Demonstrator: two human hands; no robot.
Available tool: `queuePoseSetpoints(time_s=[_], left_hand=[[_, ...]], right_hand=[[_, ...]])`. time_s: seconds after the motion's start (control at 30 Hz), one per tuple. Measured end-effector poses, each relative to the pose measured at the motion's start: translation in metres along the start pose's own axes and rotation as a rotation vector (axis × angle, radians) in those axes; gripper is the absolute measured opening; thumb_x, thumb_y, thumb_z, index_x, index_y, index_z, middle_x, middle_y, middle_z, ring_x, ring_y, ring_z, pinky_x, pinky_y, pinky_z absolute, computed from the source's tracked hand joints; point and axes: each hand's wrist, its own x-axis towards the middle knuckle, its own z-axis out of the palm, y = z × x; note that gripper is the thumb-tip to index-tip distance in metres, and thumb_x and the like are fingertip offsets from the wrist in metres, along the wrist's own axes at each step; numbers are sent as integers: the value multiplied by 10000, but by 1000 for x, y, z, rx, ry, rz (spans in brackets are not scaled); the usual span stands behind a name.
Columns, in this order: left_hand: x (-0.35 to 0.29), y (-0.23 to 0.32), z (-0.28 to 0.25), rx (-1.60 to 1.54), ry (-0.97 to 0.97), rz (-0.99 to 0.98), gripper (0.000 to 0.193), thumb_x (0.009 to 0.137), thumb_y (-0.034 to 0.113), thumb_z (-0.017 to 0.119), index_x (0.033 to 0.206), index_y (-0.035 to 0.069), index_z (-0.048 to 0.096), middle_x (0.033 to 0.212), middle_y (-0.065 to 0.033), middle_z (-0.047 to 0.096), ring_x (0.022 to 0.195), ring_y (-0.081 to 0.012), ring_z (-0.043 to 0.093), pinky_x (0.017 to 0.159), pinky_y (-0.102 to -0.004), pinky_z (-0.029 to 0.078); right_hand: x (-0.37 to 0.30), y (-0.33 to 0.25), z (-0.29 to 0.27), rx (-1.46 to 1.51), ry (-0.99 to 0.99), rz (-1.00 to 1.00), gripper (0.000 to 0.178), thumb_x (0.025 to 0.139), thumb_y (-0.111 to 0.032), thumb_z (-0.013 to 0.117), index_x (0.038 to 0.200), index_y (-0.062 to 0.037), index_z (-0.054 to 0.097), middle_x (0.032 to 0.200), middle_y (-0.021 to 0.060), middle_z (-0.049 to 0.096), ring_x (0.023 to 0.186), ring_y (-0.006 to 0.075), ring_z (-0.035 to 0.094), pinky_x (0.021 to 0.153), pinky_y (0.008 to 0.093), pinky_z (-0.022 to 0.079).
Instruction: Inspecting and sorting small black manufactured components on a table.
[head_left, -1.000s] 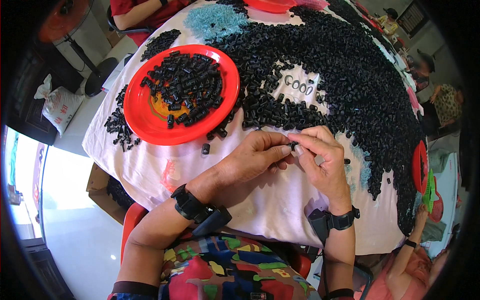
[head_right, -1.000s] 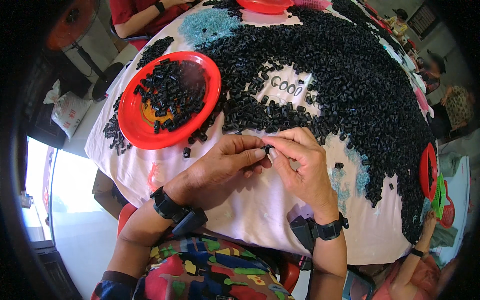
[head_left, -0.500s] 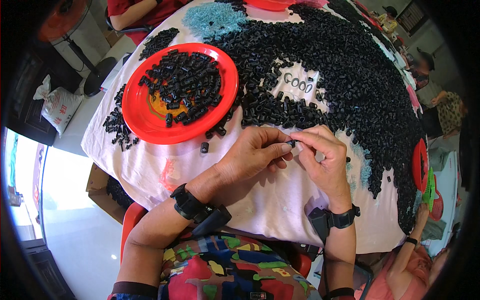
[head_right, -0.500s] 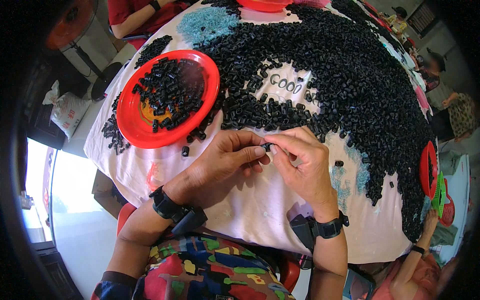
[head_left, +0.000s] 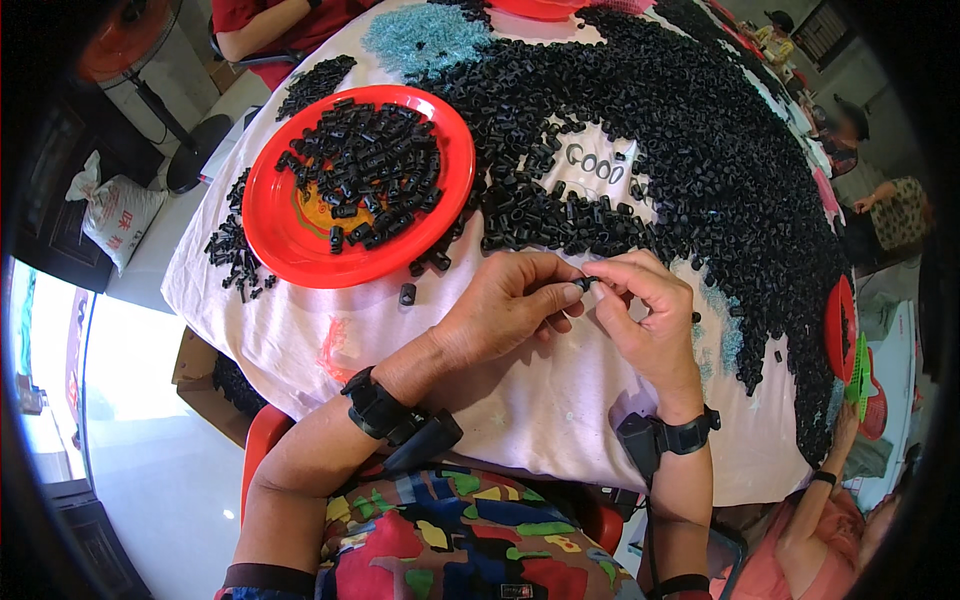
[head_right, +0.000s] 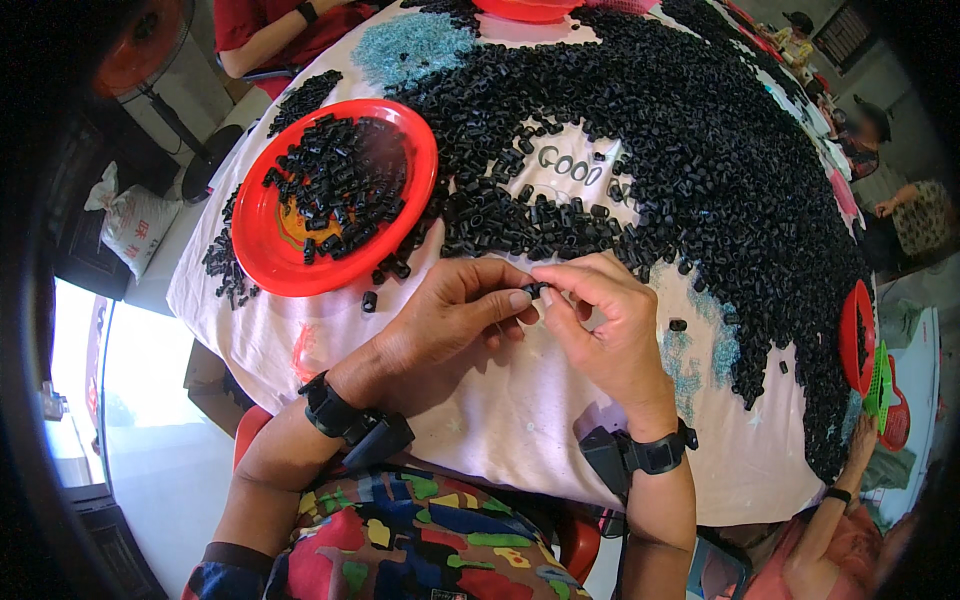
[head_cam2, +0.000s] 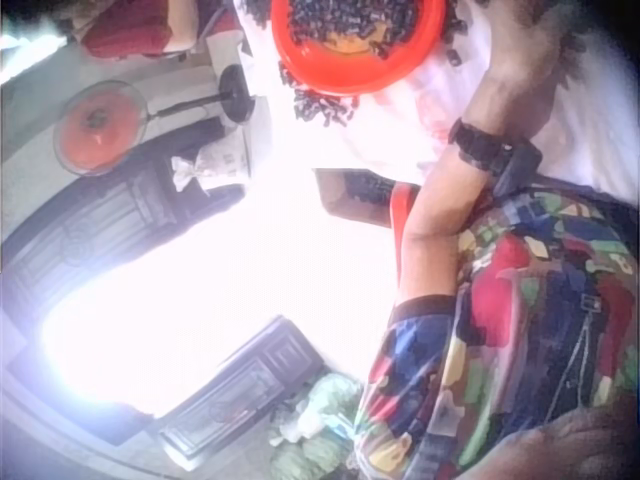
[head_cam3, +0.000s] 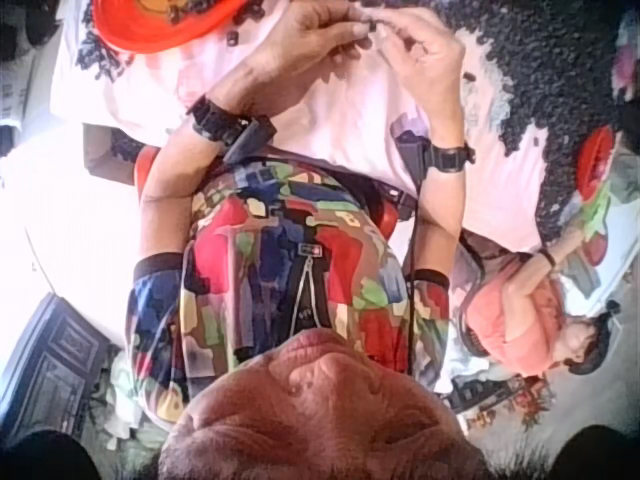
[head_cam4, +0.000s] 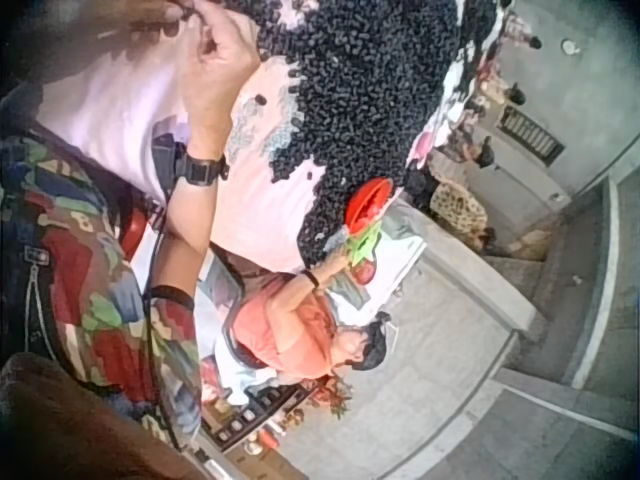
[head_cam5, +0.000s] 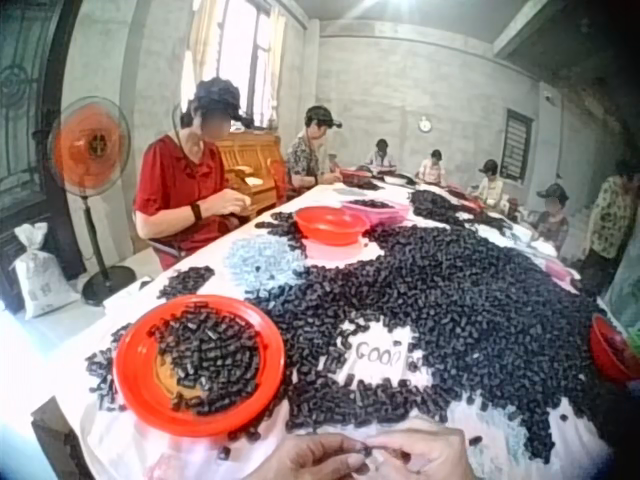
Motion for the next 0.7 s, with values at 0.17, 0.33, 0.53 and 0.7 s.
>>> queuePoseSetpoints(time_s=[0.17,0.33,0.53,0.7], left_hand=[[2,1,0,63,5,27,180,1022,141,650,1100,-18,679,886,-25,696,765,-75,655,627,-232,547],[1,0,0,143,15,39,167,1011,131,647,1052,-26,688,823,-31,680,709,-77,640,611,-238,533],[-4,4,5,318,67,73,167,999,114,636,1020,-44,689,749,-45,661,655,-84,617,595,-268,505],[-2,0,4,482,78,202,159,986,95,639,1023,-52,689,731,-56,657,658,-93,614,599,-279,500]], right_hand=[[-1,3,0,19,12,46,189,846,31,710,1025,-10,755,865,48,692,726,100,603,621,236,477],[-1,11,-1,46,-14,13,139,835,19,718,972,-2,731,846,43,682,720,96,604,624,238,483],[-3,14,1,82,-44,64,117,836,19,715,953,7,713,844,51,680,707,91,623,637,247,503],[-1,7,0,-98,-47,-71,131,823,26,717,951,3,705,853,71,688,711,124,658,631,266,528]])
